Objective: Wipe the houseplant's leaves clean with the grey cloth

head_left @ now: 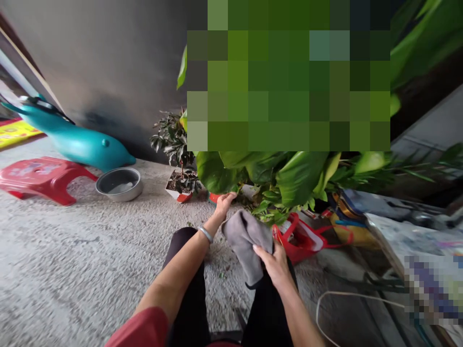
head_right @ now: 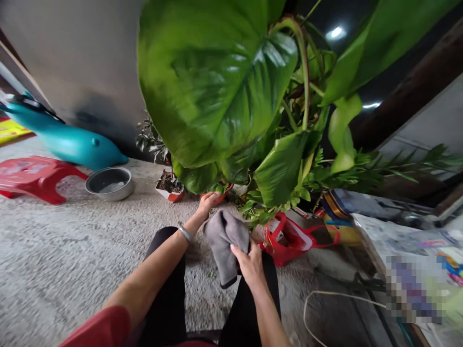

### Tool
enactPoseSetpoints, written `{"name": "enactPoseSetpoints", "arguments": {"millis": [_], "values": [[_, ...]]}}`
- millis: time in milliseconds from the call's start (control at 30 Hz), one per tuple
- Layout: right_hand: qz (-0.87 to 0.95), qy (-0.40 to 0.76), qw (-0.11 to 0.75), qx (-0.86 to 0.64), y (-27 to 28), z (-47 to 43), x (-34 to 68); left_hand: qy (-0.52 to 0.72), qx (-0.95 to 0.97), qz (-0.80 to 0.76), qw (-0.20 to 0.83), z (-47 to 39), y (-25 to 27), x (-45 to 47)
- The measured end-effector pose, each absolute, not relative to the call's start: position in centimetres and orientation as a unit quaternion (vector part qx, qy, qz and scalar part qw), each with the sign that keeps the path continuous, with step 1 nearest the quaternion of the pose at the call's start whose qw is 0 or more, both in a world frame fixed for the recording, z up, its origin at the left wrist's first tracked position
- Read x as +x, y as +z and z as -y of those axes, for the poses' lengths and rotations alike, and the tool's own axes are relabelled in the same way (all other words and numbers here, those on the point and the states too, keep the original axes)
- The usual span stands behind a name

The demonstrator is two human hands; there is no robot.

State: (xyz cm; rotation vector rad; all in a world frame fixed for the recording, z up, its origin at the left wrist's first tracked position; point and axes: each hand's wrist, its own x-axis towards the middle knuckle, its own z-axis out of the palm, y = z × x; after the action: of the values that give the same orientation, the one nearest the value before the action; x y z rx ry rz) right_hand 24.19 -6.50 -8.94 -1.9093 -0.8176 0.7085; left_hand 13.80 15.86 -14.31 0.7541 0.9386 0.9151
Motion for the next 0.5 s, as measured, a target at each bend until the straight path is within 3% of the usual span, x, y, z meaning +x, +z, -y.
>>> {"name": "enactPoseSetpoints", "arguments": {"millis": [167, 333, 500], "values": [[0.349, 0.264, 0.496, -0.750, -6.3, 6.2, 23.1, 0.293, 0.334, -0.261, 0.857, -7.8, -12.7, 12.5], [0.360, 0.308, 0.530, -0.703, -6.8, 7.1, 19.5, 0.362, 0.277, -0.362, 0.814, -3.6, -12.4, 12.4], [0.342, 0.311, 0.570, -0.679, -2.7, 7.8, 19.3, 0.439, 0.222, -0.278, 0.825, -5.8, -9.4, 9.6]]}}
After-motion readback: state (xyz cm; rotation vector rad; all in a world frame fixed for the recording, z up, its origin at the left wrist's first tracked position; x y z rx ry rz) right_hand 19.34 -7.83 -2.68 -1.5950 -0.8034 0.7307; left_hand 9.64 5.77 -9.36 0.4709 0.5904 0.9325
